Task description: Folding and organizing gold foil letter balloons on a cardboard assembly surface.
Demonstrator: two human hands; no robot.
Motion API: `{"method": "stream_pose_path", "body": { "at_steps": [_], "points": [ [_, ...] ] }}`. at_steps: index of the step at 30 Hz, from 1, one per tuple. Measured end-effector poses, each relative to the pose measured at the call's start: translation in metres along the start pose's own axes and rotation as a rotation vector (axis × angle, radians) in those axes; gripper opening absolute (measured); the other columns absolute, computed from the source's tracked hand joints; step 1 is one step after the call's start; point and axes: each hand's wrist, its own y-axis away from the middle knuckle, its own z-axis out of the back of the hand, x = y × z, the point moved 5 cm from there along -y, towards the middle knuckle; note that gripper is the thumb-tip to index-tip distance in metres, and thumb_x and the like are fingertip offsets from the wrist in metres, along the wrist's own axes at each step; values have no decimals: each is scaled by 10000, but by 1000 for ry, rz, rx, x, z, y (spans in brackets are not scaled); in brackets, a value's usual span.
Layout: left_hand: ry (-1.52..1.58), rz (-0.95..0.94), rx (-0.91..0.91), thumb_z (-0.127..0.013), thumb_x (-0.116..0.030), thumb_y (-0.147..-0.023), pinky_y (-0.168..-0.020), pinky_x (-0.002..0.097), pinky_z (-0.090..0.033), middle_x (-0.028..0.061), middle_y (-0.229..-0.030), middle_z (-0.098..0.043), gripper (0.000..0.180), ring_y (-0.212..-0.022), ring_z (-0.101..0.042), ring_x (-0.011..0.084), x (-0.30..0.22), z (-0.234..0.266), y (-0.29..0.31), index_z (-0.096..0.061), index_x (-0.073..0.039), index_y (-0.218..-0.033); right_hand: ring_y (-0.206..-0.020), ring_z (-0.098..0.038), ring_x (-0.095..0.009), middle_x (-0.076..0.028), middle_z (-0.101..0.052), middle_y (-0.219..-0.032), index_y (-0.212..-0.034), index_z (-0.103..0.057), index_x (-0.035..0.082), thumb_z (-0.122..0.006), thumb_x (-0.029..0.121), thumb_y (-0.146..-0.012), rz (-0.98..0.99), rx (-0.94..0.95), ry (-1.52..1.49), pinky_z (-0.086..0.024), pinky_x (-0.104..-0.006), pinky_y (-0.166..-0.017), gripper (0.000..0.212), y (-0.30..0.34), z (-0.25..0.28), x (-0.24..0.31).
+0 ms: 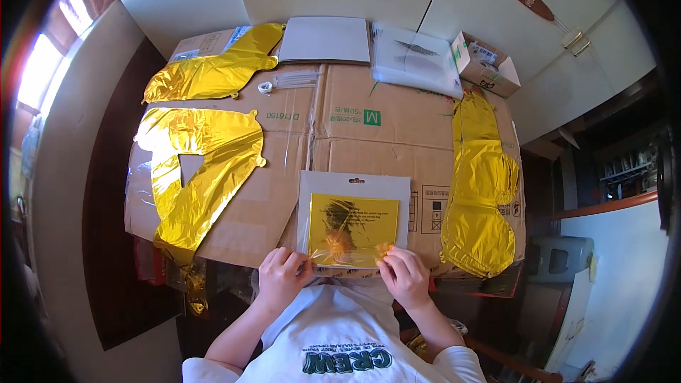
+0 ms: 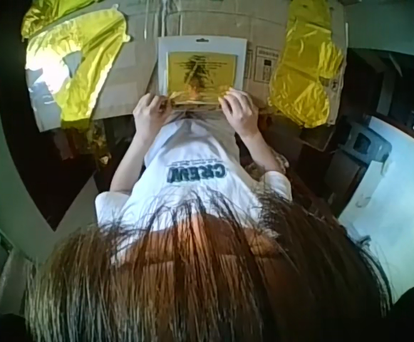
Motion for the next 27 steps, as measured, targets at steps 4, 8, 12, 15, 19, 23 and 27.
{"method": "stream_pose_path", "body": {
  "at_steps": [4, 8, 12, 15, 19, 23, 27],
  "points": [
    [-22, 41, 19, -736, -34, -651, -569, 371, -495, 64, -679, -531, 146, -635, -581, 255, -2, -1, 0, -617, -89, -715, -982, -621, -271, -110, -582, -1147, -1008, -637, 70, -777, 135, -762, -90, 32, 4, -538, -363, -806, 291, 2, -2, -5],
    [-91, 48, 55, -724, -35, -672, -607, 377, -497, 71, -712, -542, 147, -677, -585, 262, -7, -1, 0, -608, -76, -753, -1128, -529, -331, -119, -492, -1301, -1082, -633, 129, -779, 157, -763, 19, 11, 141, -508, -421, -876, 352, -4, 1, 2],
    [-112, 74, 47, -719, -42, -686, -640, 383, -494, 76, -737, -553, 186, -715, -583, 274, -3, -2, 0, -586, -64, -814, -1196, -455, -332, -91, -486, -1288, -1075, -645, 197, -779, 182, -760, -11, 31, 208, -428, -443, -966, 343, 1, -1, 3],
    [-123, 105, -2, -705, -32, -701, -636, 386, -489, 81, -764, -561, 189, -719, -580, 282, 3, 1, 1, -574, -63, -833, -1148, -469, -276, -31, -534, -1192, -1012, -663, 236, -777, 177, -735, 36, 29, 256, -379, -429, -949, 306, 4, -2, 4],
    [-254, -19, -135, -687, -51, -737, -686, 407, -493, 106, -887, -586, 183, -816, -599, 295, 0, 15, 0, -579, -57, -884, -1005, -505, -170, 61, -577, -1016, -943, -677, 256, -714, 174, -736, 83, 38, 305, -341, -402, -868, 226, 4, -1, 11],
    [-13, -386, 186, -687, -208, -799, -841, 459, -470, 140, -1012, -597, 253, -969, -592, 307, -20, -21, 37, -617, -71, -1000, -928, -543, -133, 47, -600, -979, -989, -682, 205, -658, 188, -785, 155, 91, 267, -390, -361, -840, 206, 2, -2, 17],
    [-171, -436, 323, -672, -380, -819, -1075, 509, -326, 138, -1316, -528, 504, -1274, -464, 312, -48, -29, 26, -587, -99, -1228, -913, -572, -149, 30, -632, -1001, -1007, -689, 144, -644, 166, -789, 195, 74, 215, -461, -324, -773, 223, 0, -2, 20]
  ]
}}
